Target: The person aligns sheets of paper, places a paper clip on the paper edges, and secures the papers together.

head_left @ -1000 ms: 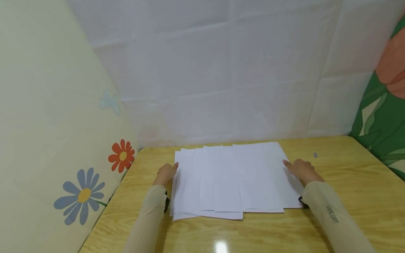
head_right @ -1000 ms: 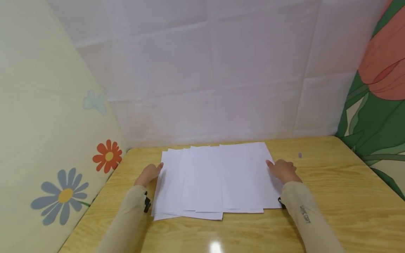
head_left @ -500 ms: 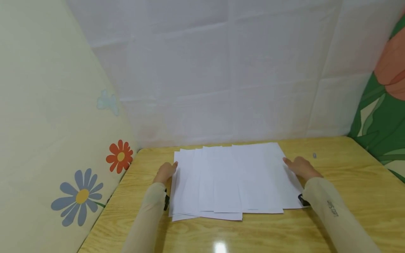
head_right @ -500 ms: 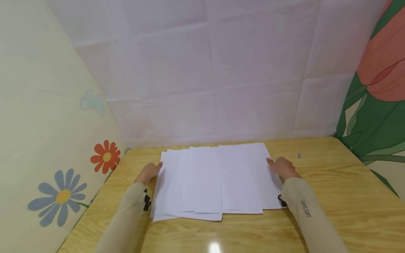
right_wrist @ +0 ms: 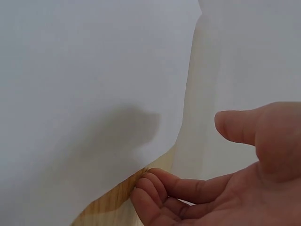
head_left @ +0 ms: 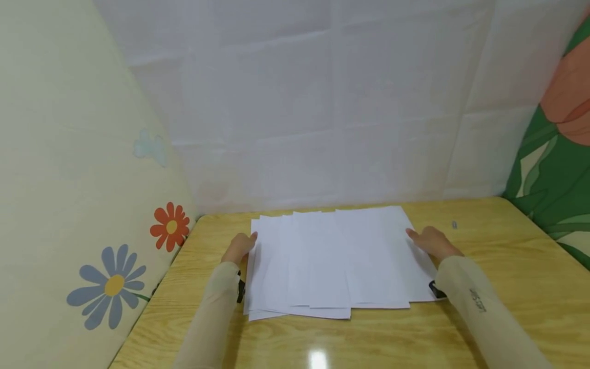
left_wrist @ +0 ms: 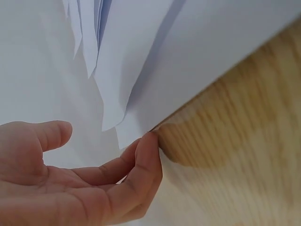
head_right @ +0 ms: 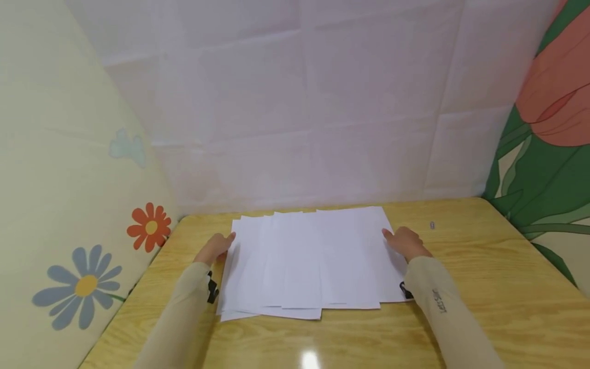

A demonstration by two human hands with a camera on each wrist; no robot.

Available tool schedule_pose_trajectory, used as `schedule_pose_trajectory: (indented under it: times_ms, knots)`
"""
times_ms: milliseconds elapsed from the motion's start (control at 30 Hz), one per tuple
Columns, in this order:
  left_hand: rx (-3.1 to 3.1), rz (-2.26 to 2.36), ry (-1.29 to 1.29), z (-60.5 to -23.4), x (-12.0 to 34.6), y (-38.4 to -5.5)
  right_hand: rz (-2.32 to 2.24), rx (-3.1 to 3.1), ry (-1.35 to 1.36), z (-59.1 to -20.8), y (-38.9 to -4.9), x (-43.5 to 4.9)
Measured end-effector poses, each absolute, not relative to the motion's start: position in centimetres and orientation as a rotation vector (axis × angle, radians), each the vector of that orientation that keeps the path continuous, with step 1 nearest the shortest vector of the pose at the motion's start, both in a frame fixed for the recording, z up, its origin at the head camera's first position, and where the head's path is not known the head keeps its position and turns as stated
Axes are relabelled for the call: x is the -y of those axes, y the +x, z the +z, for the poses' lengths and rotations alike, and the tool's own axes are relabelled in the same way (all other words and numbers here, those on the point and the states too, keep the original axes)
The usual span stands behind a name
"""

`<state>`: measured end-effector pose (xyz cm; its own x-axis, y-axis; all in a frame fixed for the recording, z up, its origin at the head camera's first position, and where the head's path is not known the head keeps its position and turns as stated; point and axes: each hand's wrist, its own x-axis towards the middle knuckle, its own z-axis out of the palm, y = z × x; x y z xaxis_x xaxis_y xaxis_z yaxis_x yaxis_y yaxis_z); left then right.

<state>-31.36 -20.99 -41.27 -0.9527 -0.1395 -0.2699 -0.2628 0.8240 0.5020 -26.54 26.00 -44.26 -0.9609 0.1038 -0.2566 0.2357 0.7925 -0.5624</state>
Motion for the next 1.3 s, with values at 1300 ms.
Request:
schedule_pose_trajectory:
  times_ms: [1300]
  knots:
    - [-2.660, 1.085, -0.342, -41.6, 19.8, -31.7, -0.932, -2.727, 0.336, -43.3, -26.0, -23.6]
